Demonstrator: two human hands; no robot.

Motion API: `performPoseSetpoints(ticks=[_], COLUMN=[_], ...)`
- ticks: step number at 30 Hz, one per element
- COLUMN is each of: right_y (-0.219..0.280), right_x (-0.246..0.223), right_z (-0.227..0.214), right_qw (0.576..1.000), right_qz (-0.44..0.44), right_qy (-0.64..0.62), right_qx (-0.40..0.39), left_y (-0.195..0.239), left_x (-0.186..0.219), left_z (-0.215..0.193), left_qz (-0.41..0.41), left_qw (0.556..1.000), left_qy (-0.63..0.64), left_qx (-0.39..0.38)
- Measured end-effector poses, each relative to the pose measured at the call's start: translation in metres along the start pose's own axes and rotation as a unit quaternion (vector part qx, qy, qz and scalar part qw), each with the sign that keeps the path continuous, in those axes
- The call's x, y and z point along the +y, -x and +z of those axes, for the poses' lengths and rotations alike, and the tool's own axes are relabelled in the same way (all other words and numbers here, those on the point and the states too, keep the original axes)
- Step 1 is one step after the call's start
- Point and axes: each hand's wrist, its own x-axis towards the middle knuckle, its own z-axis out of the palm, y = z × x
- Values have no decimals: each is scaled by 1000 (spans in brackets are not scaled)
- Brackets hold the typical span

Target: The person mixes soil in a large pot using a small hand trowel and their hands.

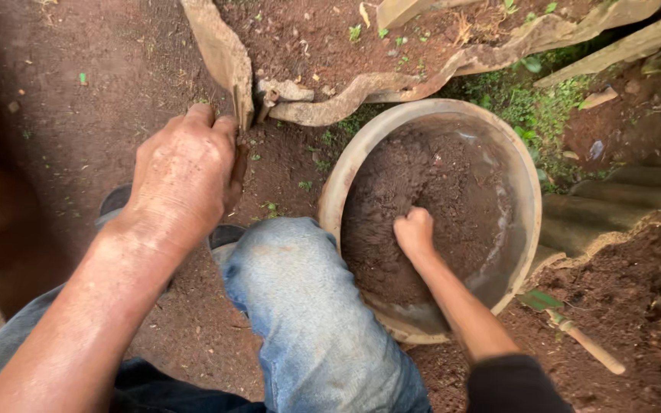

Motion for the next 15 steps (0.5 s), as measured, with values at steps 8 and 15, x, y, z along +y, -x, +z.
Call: performPoseSetpoints(ticks=[8, 15], right_y=[38, 77], right_x=[-32, -64], right_z=[-28, -91], right_qw=[846, 823], right_qz=[283, 283], right_qy=[-433, -473], right_qx=[-131, -138], left_y=[-22, -37], left_x=[7, 8], left_z=[16, 32], left_qz=[7, 24], left_qw=[1000, 1000], left_qy=[-15, 6], left_qx=[-22, -12])
